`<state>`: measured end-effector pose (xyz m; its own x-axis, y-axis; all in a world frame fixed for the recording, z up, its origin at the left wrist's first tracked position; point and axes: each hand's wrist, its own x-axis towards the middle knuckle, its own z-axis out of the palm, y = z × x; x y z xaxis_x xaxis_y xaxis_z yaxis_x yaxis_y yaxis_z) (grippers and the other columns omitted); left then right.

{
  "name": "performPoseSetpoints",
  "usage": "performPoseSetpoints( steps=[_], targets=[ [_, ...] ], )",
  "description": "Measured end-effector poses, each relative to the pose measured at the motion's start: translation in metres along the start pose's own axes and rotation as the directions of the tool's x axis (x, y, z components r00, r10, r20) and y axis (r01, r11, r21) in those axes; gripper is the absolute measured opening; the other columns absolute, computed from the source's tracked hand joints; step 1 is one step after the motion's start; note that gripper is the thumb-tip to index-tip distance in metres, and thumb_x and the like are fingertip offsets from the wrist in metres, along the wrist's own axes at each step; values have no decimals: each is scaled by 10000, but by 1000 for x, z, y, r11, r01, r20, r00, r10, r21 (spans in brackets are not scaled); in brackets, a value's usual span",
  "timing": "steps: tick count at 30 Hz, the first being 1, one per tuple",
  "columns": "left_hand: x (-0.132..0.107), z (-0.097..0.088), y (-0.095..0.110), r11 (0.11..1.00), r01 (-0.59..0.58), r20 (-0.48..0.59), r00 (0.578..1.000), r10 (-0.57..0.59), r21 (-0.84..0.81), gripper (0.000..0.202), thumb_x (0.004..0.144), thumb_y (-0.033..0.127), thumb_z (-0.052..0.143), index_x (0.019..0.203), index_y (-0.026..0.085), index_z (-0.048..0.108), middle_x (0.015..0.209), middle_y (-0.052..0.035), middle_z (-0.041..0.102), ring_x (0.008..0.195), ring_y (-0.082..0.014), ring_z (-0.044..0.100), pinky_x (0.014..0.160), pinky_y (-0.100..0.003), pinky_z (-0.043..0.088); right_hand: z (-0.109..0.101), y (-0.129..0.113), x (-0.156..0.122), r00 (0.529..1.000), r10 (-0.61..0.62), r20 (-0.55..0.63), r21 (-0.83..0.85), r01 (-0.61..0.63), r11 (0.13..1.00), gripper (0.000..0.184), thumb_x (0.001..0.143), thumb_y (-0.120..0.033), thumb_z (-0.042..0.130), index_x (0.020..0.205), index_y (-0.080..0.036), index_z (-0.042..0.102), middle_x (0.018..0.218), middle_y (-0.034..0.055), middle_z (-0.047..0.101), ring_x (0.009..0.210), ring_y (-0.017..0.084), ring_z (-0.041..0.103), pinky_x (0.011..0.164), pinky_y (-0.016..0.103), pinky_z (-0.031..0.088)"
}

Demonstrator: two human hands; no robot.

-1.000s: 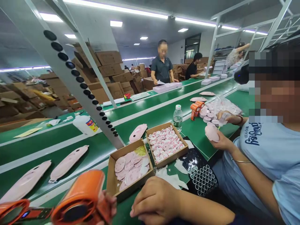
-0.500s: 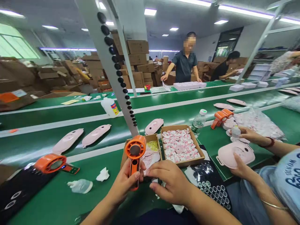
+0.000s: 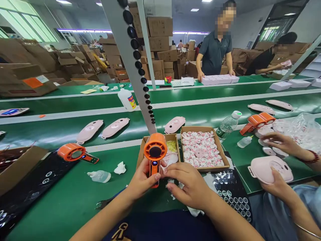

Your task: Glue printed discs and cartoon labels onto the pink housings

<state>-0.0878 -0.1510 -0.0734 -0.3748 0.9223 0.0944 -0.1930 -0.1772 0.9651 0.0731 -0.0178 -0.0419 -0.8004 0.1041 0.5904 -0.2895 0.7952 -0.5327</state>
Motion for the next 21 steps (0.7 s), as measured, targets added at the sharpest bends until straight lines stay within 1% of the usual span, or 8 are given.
performPoseSetpoints(
  steps=[2, 4, 9, 12, 17, 21],
  targets=[
    [-1, 2, 1, 1000, -6, 9, 1000, 6, -9, 435, 794, 435, 791, 1122, 263, 562, 1070, -59, 649, 884, -211, 621, 777, -329, 498, -1, -2, 0, 1000, -1, -3, 2, 1, 1000, 267, 919, -196, 582, 1183, -214, 622, 1086, 79, 727, 1003, 180, 685, 863, 316, 571],
    [-2, 3, 2, 1000, -5, 15, 1000, 6, -18, 430, 794, 438, 790, 1117, 262, 567, 1070, -60, 651, 885, -216, 625, 771, -330, 499, -1, -3, 0, 1000, -6, -1, 5, 6, 1000, 276, 918, -191, 583, 1191, -217, 619, 1089, 74, 728, 1019, 177, 683, 876, 316, 566],
    [-6, 5, 5, 999, -4, 12, 1000, 4, -44, 420, 790, 472, 792, 1070, 231, 593, 1016, -56, 639, 765, -163, 595, 691, -283, 489, 3, -7, -2, 1000, -18, 17, -4, 18, 1000, 276, 924, -186, 578, 1195, -216, 617, 1088, 67, 738, 1039, 171, 686, 889, 305, 552],
    [-8, 5, 5, 998, -16, -7, 1000, 16, -69, 412, 795, 485, 785, 1047, 222, 592, 997, -47, 629, 715, -141, 579, 647, -266, 480, 5, -8, -5, 999, -19, 30, 8, 19, 1000, 279, 927, -189, 576, 1203, -216, 615, 1115, 68, 733, 1041, 166, 684, 893, 301, 546],
    [-12, 5, 4, 994, -35, -54, 998, 29, -107, 420, 820, 413, 786, 1117, 232, 552, 1091, -62, 634, 783, -164, 657, 682, -280, 510, 5, -11, -9, 999, -16, 33, 5, 16, 1000, 281, 920, -197, 588, 1199, -224, 616, 1125, 69, 726, 1020, 170, 685, 874, 300, 543],
    [-14, 8, 7, 991, -48, -61, 997, 40, -125, 409, 811, 379, 806, 1097, 215, 566, 1095, -73, 652, 795, -169, 679, 697, -281, 526, 4, -15, -11, 999, -21, 26, 12, 20, 1000, 291, 921, -192, 585, 1209, -226, 613, 1124, 72, 724, 1025, 176, 683, 876, 306, 545]
  ],
)
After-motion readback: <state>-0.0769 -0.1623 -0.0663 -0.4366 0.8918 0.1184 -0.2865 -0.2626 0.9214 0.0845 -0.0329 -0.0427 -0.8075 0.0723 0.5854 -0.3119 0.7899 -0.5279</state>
